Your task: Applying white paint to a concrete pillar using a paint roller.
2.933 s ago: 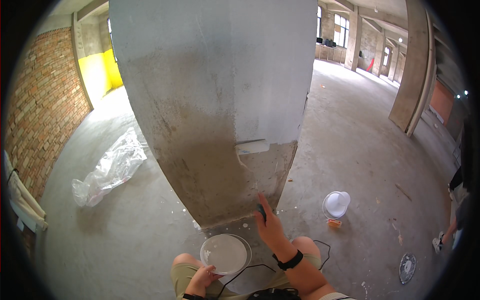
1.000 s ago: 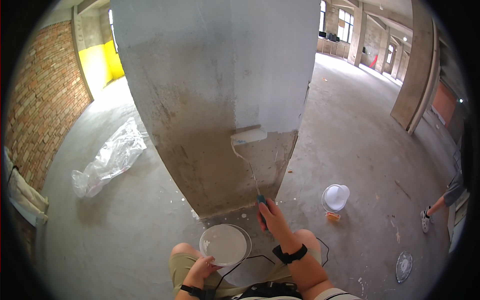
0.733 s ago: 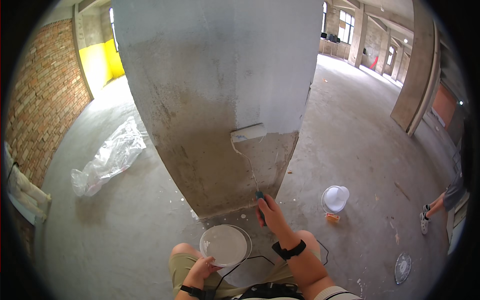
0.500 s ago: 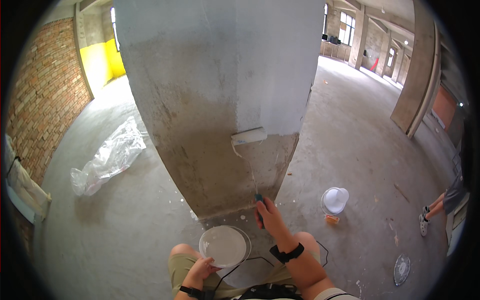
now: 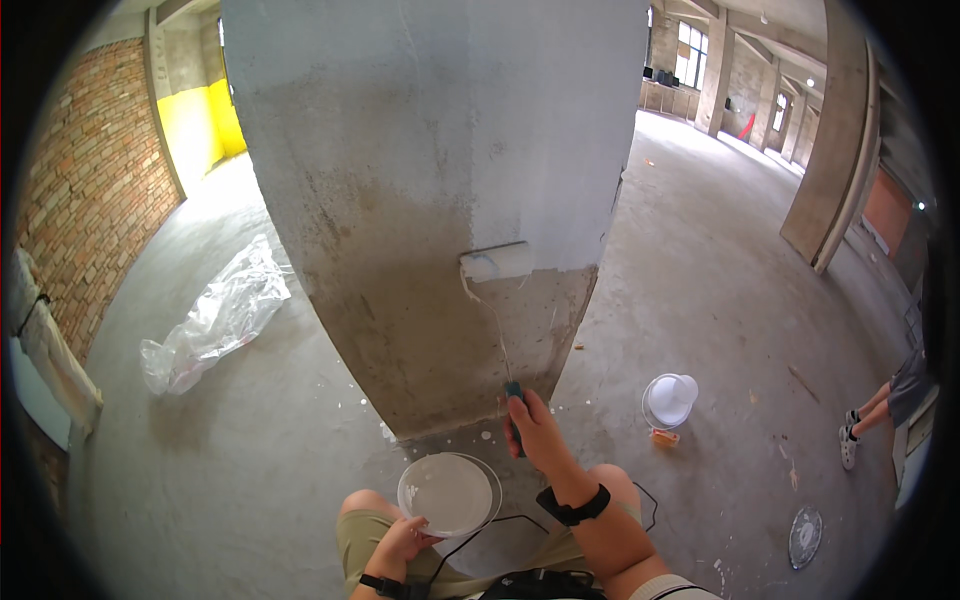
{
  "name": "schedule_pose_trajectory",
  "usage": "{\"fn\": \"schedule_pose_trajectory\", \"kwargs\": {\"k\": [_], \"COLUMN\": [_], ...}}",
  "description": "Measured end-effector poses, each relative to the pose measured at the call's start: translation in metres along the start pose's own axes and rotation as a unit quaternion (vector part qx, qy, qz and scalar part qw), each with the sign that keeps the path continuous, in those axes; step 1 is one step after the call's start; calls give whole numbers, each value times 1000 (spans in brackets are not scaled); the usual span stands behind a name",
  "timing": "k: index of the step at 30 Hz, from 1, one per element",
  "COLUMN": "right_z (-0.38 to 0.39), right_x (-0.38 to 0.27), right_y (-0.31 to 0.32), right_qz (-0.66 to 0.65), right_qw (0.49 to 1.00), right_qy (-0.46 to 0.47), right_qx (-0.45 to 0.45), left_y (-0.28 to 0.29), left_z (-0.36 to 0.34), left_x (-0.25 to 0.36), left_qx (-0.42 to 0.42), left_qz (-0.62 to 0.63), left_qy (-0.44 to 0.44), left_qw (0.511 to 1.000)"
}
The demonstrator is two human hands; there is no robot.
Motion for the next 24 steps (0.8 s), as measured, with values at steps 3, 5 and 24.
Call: {"fn": "schedule_pose_trajectory", "kwargs": {"k": [3,5,24], "right_z": [1,0,-20], "right_x": [-20,-33,-55], "right_y": [-4,-9,-11], "right_qz": [11,25,73], "right_qw": [1000,1000,994], "right_qy": [8,9,74], "right_qx": [-2,0,20], "left_y": [-4,-4,3], "left_z": [2,1,0], "left_x": [1,1,-1], "left_qx": [7,9,12], "left_qz": [-1,-4,-8], "left_qy": [-1,-6,-1], "left_qw": [1000,1000,1000]}}
Point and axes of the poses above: each hand's wrist, its own z-axis away from the middle knuckle, its own y-axis out of the back of the hand, x = y × z, the point moved 1 cm from there along -z, towards the middle knuckle, and after that the axes turned 10 degrees about -x, right-handed, at the moved point
